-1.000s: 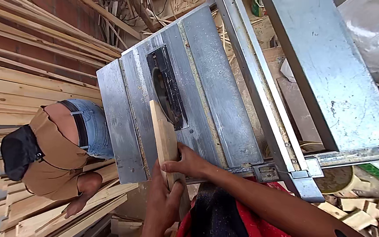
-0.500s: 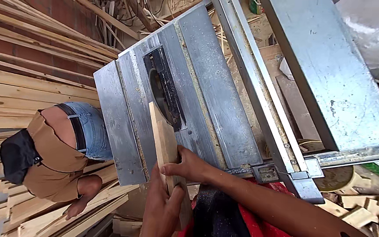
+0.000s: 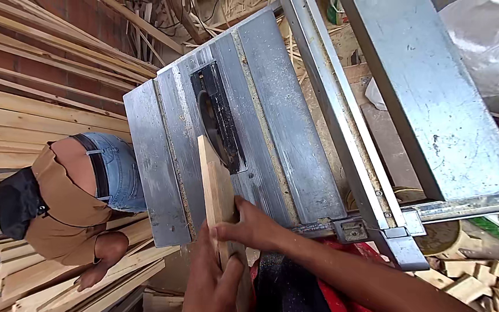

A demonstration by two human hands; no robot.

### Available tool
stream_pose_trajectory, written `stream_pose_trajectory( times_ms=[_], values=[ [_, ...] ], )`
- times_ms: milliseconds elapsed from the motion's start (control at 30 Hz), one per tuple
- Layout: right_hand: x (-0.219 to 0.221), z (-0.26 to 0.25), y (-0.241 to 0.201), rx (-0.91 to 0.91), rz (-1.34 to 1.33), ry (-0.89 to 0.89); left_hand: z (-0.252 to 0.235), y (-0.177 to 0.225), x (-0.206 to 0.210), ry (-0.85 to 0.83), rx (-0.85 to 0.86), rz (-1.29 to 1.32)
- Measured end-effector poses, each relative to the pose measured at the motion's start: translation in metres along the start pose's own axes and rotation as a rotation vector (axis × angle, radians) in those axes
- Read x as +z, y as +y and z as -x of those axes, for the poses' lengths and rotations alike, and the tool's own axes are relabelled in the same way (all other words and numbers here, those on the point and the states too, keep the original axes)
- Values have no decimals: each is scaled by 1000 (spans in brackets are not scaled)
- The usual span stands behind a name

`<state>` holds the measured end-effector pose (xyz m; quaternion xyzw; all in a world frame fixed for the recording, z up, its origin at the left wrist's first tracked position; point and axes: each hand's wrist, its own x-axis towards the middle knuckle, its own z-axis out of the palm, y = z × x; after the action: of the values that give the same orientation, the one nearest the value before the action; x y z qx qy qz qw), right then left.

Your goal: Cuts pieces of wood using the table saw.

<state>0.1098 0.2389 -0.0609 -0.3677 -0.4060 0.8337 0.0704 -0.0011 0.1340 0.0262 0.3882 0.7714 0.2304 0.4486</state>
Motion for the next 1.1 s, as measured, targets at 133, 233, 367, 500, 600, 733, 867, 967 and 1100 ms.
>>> stream_pose_trajectory(
  times_ms=[133, 233, 367, 500, 600, 733, 867, 967, 1100],
  values=[
    [15, 9, 13, -38, 34, -53, 42, 3, -8, 24, 7, -67],
    [11, 0, 5, -9, -6, -76, 21, 0, -7, 24, -33, -37],
    [-5, -4, -10, 49, -100, -64, -23, -4, 4, -6, -56, 7],
    [-11, -5, -4, 49, -117, -75, -26, -2, 11, -8, -49, 5],
    [-5, -6, 4, 47, -164, -69, -18, -5, 7, -27, -43, -22],
    [3, 0, 17, 7, -124, -68, 11, -3, 3, -36, -37, -50],
    [13, 9, 15, 3, 1, -81, 37, -5, -2, 2, -18, -38],
    [14, 0, 6, 28, -65, -86, 17, -7, -7, 15, -43, -28],
    [3, -3, -8, 47, -153, -56, -24, -3, -7, -47, -59, 1]
  ],
)
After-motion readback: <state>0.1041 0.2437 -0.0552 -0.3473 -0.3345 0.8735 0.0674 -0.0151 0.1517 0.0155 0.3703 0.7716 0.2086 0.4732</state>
